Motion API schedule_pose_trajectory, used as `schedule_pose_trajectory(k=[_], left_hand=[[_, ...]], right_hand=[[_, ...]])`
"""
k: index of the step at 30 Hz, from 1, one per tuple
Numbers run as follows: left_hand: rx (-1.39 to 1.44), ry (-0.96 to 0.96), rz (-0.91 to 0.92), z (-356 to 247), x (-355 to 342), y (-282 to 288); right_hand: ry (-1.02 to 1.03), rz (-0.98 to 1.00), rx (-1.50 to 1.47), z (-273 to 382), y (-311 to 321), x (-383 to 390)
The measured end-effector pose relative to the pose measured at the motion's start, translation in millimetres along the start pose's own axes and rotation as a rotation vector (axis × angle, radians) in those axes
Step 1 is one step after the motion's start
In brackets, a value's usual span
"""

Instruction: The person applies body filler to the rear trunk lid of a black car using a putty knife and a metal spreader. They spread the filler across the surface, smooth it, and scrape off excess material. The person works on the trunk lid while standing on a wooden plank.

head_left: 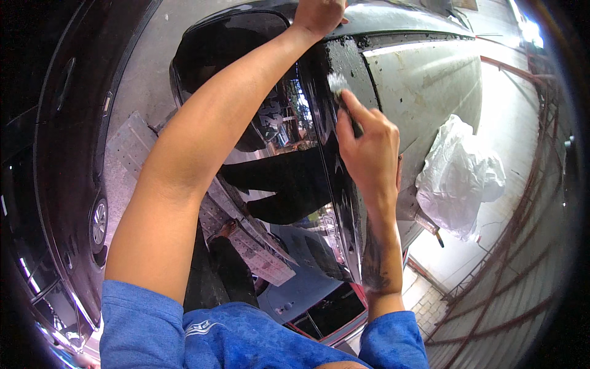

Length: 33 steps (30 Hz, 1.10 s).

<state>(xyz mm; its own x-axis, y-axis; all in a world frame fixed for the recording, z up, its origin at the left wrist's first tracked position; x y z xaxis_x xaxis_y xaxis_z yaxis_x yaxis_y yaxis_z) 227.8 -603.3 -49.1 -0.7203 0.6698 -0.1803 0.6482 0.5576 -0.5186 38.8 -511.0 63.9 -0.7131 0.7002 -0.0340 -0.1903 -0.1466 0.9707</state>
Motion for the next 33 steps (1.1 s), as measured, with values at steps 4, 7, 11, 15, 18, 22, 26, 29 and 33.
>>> schedule_pose_trajectory(k=[4, 7, 11, 15, 18, 22, 26, 29, 33], left_hand=[[-0.053, -0.084, -0.009, 1.4, -0.7, -1.0], [-0.051, 0.093, 0.034, 5.5, -2.7, -0.1], [-0.002, 0.055, 0.040, 2.4, -1.3, -1.0], [-0.046, 0.047, 0.005, 1.4, 0.3, 0.2], [-0.041, -0.004, 0.015, -0.1, -0.4, 0.7], [0.020, 0.010, 0.019, 3.6, -0.6, -0.8], [0.043, 0.008, 0.015, 6.0, 0.9, -1.3], [0.053, 0.011, 0.007, 8.0, -2.4, -1.5], [0.052, 0.121, 0.033, 13.8, -5.2, -1.5]], right_hand=[[0.003, 0.060, 0.077, 2.6, -1.8, -9.9], [0.015, 0.042, 0.059, 4.6, -2.3, -19.4], [-0.067, 0.108, 0.076, 4.4, -3.5, -26.0], [-0.002, 0.053, 0.003, 5.9, -3.3, -32.5], [-0.011, 0.054, -0.023, 7.0, -2.6, -37.9], [-0.068, 0.069, -0.042, 2.1, 0.2, -47.3], [0.023, 0.012, -0.065, -0.3, 2.4, -45.8], [-0.079, 0.078, -0.007, -4.6, -1.7, -45.9], [-0.042, 0.027, -0.120, -6.3, 4.7, -52.1]])
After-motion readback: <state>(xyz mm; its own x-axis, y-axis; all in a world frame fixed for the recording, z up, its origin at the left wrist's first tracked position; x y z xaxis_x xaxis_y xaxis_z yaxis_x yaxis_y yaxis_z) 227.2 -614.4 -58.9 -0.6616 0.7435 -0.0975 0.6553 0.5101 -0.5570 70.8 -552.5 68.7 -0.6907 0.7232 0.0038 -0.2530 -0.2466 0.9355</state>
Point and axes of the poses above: each hand's wrist, its own x-axis away from the middle knuckle, its own y-axis out of the back of the hand, z = x × y, the point moved 2 cm from there along -x, towards the middle knuckle, and after that the axes turned 2 degrees about -x, right-handed, at the moved point
